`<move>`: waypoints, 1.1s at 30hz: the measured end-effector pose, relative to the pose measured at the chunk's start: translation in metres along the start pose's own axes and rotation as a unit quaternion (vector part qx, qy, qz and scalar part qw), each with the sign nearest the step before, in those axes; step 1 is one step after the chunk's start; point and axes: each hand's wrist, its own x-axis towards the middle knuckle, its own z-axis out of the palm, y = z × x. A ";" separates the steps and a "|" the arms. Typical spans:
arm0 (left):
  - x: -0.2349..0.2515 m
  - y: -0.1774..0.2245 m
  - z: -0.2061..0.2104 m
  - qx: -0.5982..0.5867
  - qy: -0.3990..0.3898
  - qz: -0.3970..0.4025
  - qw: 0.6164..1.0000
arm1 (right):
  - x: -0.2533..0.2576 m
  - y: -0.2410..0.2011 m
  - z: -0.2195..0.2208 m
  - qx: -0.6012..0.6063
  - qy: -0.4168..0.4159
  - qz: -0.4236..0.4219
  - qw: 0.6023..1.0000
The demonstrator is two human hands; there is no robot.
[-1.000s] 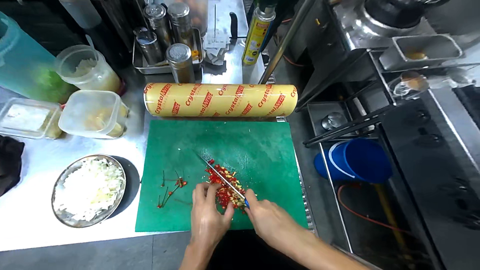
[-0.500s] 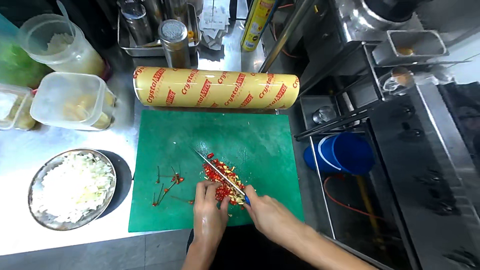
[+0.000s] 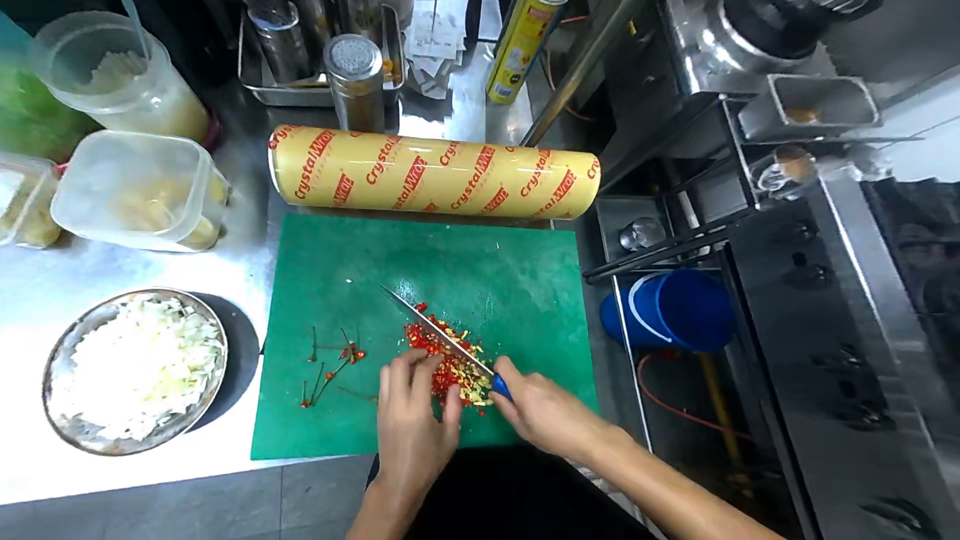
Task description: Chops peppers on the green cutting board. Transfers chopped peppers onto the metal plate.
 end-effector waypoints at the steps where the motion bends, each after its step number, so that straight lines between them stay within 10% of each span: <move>1: 0.002 0.003 0.001 0.015 -0.014 0.037 0.999 | 0.000 0.007 -0.004 0.030 0.011 -0.024 0.999; 11: 0.005 0.015 0.023 0.108 -0.143 0.188 0.966 | -0.014 0.021 0.000 0.440 -0.079 -0.046 0.893; 22: 0.018 -0.019 0.000 0.067 -0.104 0.015 0.992 | -0.006 0.073 -0.018 0.020 0.153 -0.052 0.987; 33: 0.078 0.018 0.000 0.089 -0.262 -0.075 0.958 | 0.005 0.063 -0.020 0.017 0.141 -0.031 0.989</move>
